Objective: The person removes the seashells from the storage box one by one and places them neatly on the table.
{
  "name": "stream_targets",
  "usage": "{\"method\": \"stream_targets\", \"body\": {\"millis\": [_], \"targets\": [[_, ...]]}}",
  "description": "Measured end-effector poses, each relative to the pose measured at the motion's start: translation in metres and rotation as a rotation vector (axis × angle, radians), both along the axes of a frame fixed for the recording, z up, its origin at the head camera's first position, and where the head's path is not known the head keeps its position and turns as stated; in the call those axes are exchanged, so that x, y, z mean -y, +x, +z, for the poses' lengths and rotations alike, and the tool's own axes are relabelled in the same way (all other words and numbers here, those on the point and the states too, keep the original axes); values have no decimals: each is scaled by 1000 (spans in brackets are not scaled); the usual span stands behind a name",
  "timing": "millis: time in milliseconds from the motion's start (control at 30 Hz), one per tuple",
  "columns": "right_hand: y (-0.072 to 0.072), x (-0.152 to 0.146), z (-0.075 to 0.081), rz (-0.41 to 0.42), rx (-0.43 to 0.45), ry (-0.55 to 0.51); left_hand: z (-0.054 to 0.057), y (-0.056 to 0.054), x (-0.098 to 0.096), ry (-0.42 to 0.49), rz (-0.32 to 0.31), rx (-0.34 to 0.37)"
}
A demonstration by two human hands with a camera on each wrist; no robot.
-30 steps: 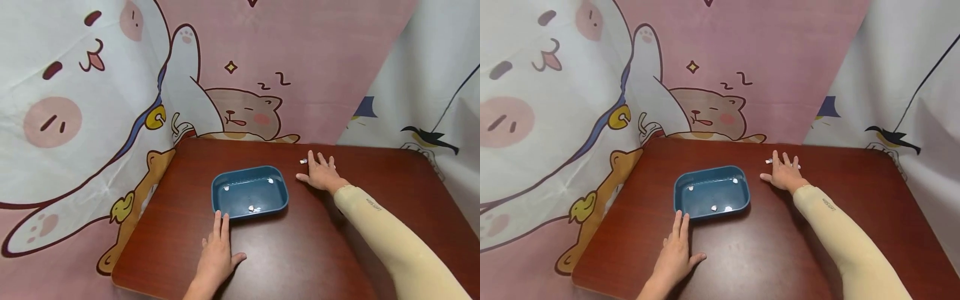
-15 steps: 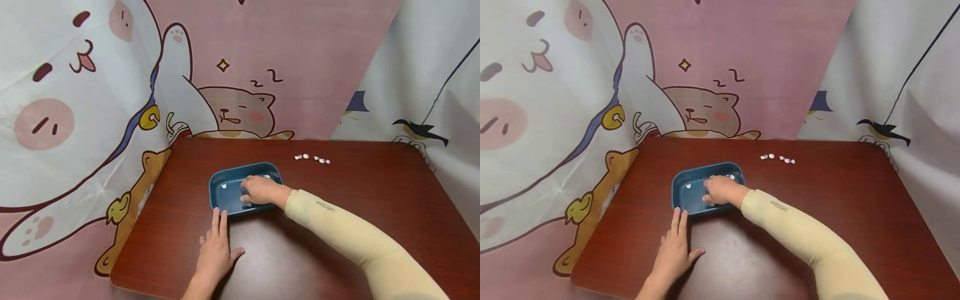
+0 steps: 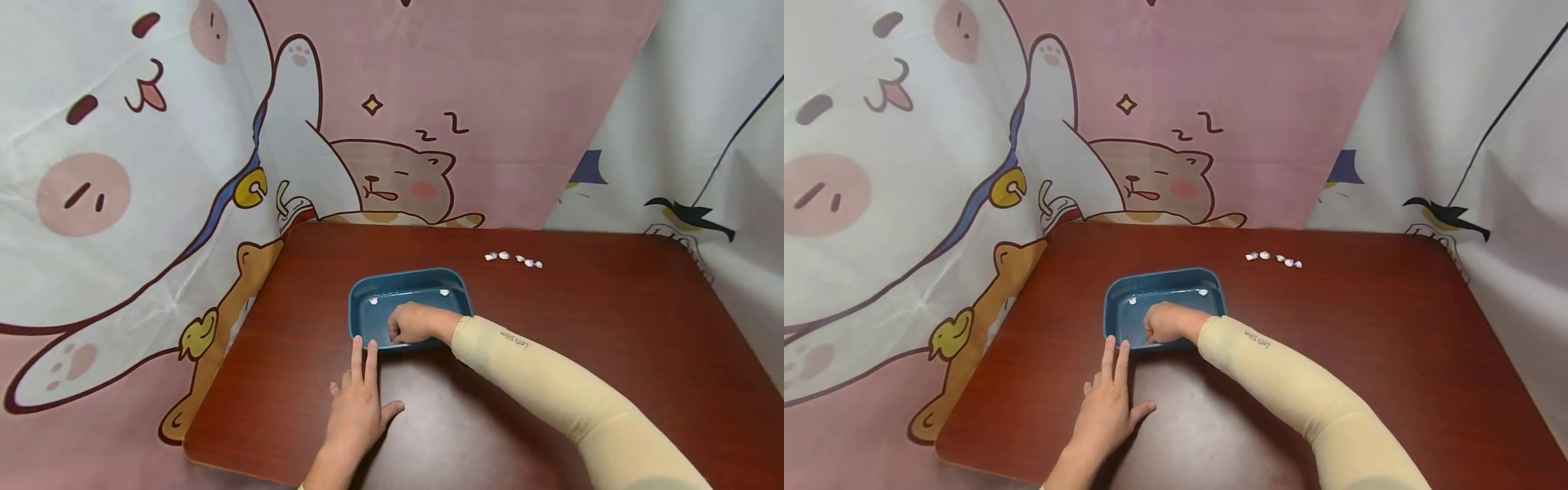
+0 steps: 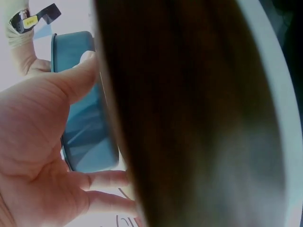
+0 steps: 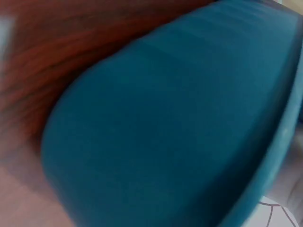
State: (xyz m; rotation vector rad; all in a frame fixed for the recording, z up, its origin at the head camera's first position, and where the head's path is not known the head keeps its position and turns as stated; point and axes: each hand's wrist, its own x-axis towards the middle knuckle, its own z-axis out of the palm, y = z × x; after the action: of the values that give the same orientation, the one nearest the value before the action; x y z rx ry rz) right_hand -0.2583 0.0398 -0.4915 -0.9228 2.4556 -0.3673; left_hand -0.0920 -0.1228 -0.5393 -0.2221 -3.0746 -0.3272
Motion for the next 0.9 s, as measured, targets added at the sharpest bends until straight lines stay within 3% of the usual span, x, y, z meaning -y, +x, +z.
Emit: {"method": "stream_targets", "body": {"millis": [133, 267, 400, 500, 633, 767, 900], "targets": [[2, 2, -1, 58, -4, 7, 0, 1, 1, 12, -10, 8], [4, 0, 0, 102, 76, 0, 0, 2, 3, 41, -9, 34], [9, -9, 6, 47, 222, -67, 2, 3, 5, 59, -16, 33], [14, -15, 13, 4, 274, -168, 4, 3, 6, 51, -26, 23], [21, -20, 19, 20, 239, -289, 3, 2, 4, 11, -26, 37], [25, -27, 24, 20, 217, -347, -3, 2, 0, -42, -33, 76], [24, -39, 28, -106, 156, -374, -8, 4, -3, -59, -37, 103]]}}
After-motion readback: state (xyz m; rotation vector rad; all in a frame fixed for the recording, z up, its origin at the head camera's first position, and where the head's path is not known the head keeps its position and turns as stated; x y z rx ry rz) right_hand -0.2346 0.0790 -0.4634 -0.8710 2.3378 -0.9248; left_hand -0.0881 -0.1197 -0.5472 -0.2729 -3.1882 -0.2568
